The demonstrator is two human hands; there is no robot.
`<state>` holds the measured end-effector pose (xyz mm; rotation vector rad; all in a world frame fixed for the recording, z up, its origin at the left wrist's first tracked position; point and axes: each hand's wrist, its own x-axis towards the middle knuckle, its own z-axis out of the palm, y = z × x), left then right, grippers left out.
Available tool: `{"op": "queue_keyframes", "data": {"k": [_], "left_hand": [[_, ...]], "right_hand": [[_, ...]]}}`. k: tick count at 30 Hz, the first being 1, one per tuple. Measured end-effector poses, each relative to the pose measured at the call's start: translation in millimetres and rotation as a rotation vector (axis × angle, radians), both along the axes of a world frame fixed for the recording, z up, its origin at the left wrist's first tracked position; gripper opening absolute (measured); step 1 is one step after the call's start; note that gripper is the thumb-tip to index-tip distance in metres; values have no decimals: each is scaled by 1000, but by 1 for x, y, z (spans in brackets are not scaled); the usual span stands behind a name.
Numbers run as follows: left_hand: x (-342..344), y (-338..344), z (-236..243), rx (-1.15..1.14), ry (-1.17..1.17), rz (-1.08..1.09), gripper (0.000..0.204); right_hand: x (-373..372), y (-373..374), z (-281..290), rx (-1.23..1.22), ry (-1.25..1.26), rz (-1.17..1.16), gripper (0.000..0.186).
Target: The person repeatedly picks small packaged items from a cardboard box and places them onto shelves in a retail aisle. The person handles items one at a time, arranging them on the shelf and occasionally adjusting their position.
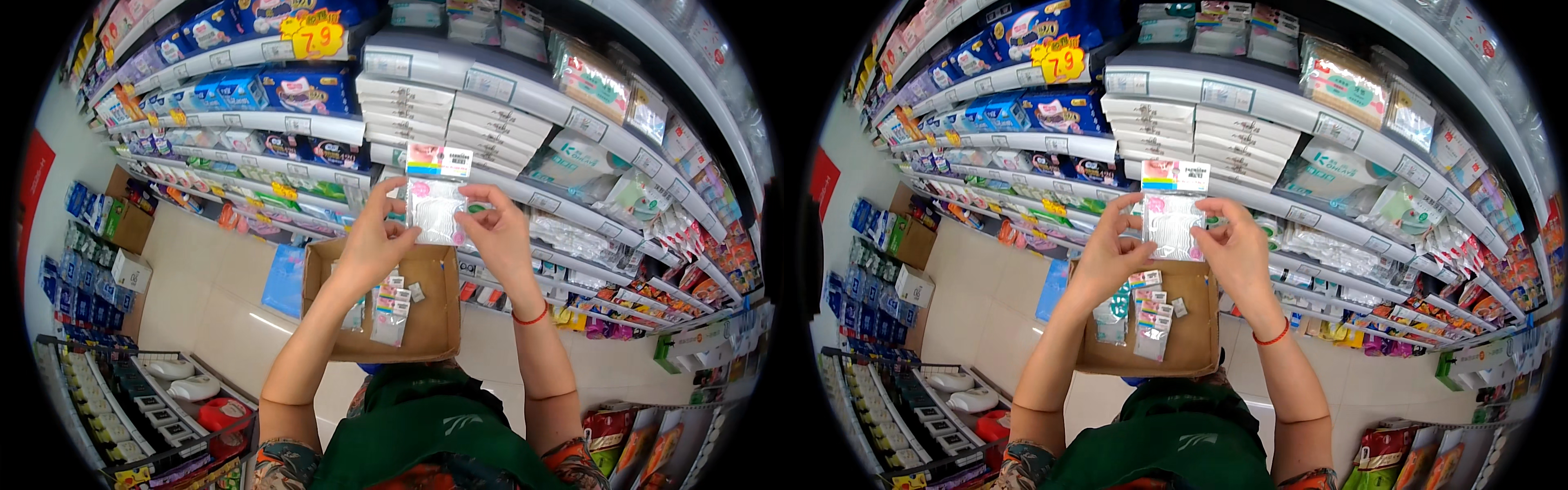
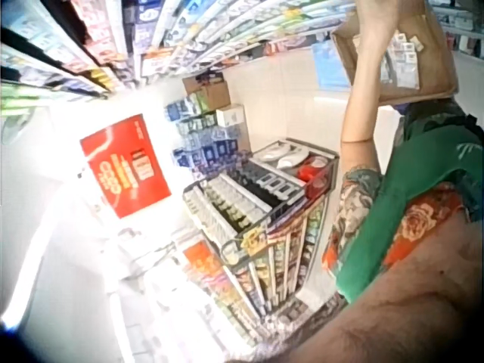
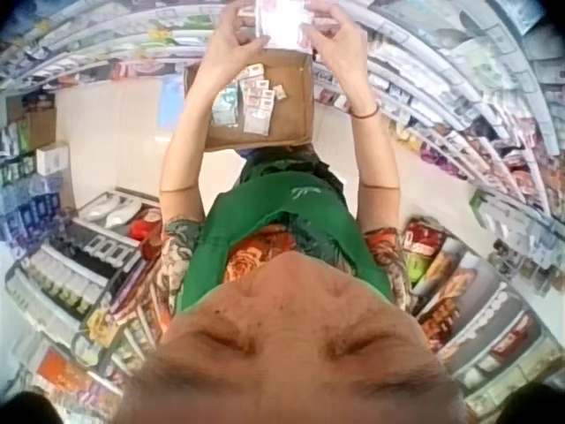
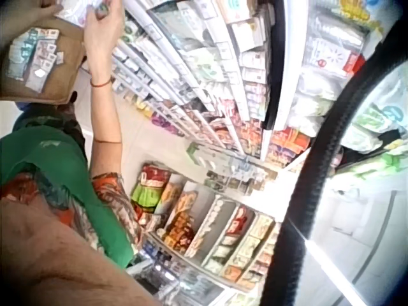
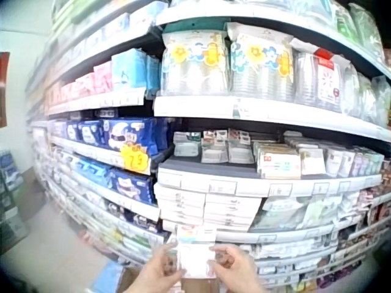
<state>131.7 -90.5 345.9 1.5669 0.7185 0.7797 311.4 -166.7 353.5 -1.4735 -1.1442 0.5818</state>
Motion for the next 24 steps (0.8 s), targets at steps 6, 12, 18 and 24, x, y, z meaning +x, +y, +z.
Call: {"op": "queue_keyframes", "data": {"k": [6,12,18,24], "left_hand": [[-32,-18,-71,-1,116,66,59],[-54,-38,-143,-51,334,169,50],[-71,-57,-223,-68,504,203,41],[-82,-67,-292,-93,577,197,42]], "right_hand": [[-29,-9,-65,-151,-4,52,27],[-49,-22,-147,-272,-40,83,19],[-65,-38,-213,-490,-157,115,18],[-76,-53,-266,-615,-176,176,21]]}}
